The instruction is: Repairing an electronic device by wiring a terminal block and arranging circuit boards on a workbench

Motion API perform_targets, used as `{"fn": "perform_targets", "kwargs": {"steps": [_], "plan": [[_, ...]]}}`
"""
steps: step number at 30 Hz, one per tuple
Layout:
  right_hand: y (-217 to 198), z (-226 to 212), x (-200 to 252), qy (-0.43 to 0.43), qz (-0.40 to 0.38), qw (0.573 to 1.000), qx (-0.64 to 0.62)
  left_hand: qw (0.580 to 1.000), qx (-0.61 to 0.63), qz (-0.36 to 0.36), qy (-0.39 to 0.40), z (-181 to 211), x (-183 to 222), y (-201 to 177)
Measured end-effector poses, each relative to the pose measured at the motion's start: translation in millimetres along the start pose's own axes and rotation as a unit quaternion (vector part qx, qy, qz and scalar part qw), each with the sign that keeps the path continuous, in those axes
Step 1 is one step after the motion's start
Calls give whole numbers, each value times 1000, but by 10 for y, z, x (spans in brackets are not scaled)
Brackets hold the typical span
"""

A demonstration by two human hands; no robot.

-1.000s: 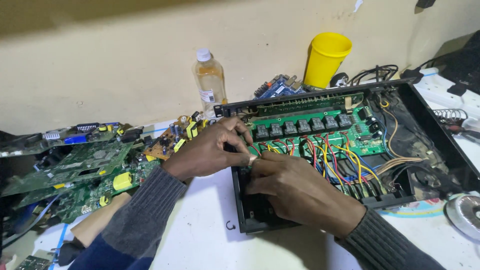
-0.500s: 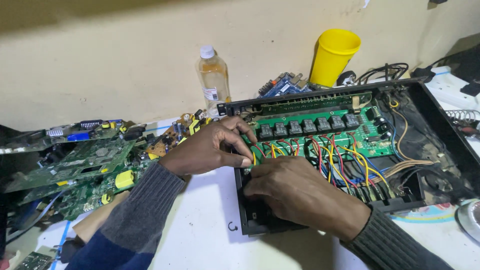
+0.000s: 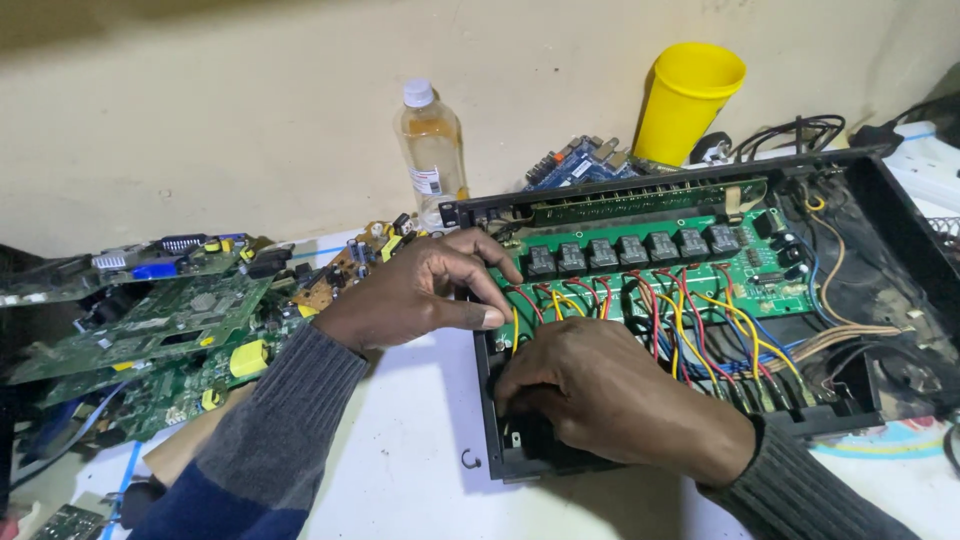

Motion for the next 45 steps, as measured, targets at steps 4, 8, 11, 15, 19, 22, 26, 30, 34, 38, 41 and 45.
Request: {"fn": "perform_targets", "kwargs": {"steps": [4,8,11,15,19,22,26,30,34,38,41,45], "plan": [[81,55,34,-30,36,999,-8,1000,3,2,18,-26,2,3],[86,57,40,-44,42,998,-1,1000,4,3,17,-43,-8,0],[117,74,57,-56,49,997,-8,1000,5,2,15,-52,2,1],[124,61,60,-72,70,995,-23,1000,3,7,4,-16,-4,13],[122,5,50,-56,77,995,-35,999,17,27,2,-21,-1,91],[132,-26,46,-32,84,996,-26,993,-6,108,46,-45,-16,180],[155,-27,66,9,86,996,-26,994,-10,111,-4,-6,-11,216],[81,-32,81,-27,62,997,-42,994,-3,113,2,-36,-13,208],[200,78,124,-13,54,998,11,993,-16,110,34,-82,-30,198],[241,30,138,-88,64,993,41,993,-25,108,34,-72,-20,190],[245,26,144,-75,79,993,35,993,-24,105,44,-111,-11,189],[264,85,126,-30,80,996,-1,992,-16,93,89,-191,-30,159]]}}
Point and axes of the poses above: each hand's wrist, its own x-axis away from the middle knuckle, its own y-axis out of the palm, z = x × y, the point moved 2 cm from there along -x, towards the middle knuckle, and after that the axes turned 10 degrees about z, right-handed, at the moved point
